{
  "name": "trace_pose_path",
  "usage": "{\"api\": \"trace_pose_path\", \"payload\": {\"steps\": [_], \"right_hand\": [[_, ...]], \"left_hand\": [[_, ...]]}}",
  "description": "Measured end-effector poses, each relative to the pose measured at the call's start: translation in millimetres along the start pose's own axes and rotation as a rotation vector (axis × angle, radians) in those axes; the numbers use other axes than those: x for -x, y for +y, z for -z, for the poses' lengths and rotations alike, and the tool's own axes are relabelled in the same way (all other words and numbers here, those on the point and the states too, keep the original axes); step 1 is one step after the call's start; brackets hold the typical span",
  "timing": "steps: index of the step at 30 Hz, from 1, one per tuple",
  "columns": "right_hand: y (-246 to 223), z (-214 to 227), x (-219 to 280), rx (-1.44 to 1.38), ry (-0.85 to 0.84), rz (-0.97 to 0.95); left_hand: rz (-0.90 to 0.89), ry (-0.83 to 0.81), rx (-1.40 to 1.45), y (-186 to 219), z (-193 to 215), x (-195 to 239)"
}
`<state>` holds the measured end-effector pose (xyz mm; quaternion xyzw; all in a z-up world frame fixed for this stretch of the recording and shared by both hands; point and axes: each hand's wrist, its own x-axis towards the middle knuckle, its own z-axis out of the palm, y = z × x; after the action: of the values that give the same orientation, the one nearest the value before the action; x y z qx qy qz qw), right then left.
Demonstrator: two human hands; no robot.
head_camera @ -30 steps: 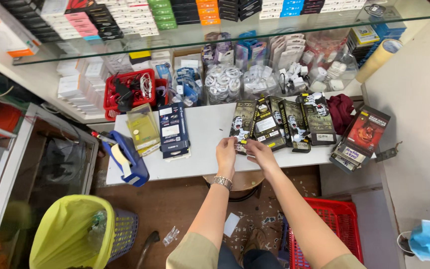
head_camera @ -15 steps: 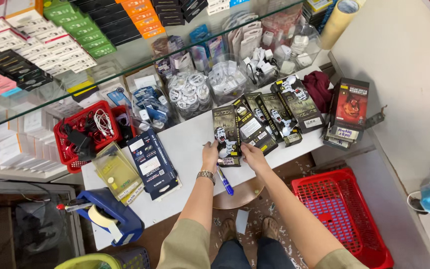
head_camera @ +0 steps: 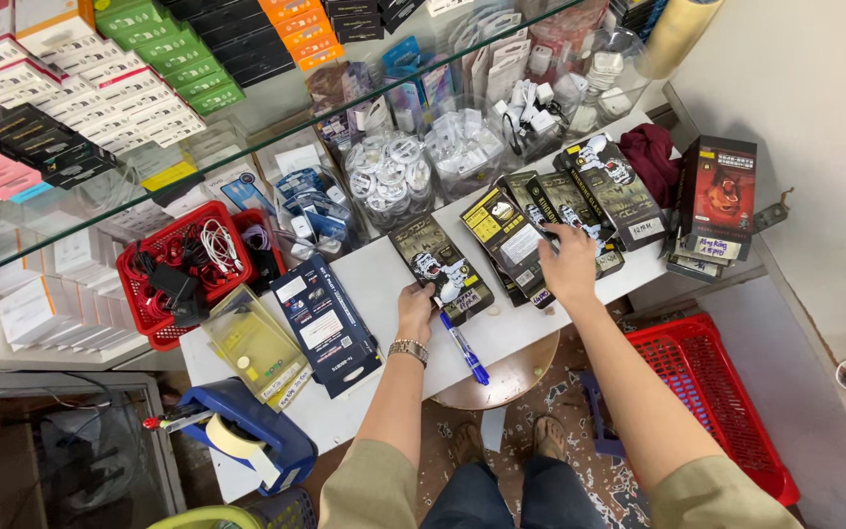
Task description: The person picks up small product boxes from a table, stacks them, and places them into a glass display cabinet. The person repeats this process multiple times, moving boxes from the table to the cabinet shelves.
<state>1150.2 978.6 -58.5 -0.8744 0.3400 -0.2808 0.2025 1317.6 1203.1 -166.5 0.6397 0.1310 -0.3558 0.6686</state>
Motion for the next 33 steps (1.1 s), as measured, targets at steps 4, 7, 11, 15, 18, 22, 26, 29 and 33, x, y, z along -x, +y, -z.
{"api": "trace_pose_path", "payload": {"steps": [4,7,11,15,18,22,26,29,33], "right_hand": [[35,-12,3,0.097,-0.284,-0.236],[48,-19,1,0.035,-0.412,-0.352],[55,-3,-28,-0.466,-0.522,-0.651],[53,26,-58,-0.877,-0.573,-0.837],[48,37,-64,-1.124,-0.545,-0.854],[26,18,-50,-0.998,-0.46,-0.702],[-17,-35,4,-0.883,-0.399,-0.688],[-44,-64,40,-0.921,-0.448,-0.826],[-43,-66,57,-0.54,-0.545,-0.504]], "left_hand": [[-0.004,0.01,-0.059,-4,-3,4],[-0.005,-0.034,-0.042,2,-5,13],[-0.016,-0.073,-0.02,16,-6,27],[-0.043,-0.094,-0.01,26,-10,34],[-0.045,-0.055,0.039,22,-9,31],[-0.13,0.132,0.235,5,-4,17],[-0.289,0.353,0.383,-3,13,14],[-0.259,0.493,0.199,7,26,26],[-0.322,0.518,0.082,21,24,41]]}}
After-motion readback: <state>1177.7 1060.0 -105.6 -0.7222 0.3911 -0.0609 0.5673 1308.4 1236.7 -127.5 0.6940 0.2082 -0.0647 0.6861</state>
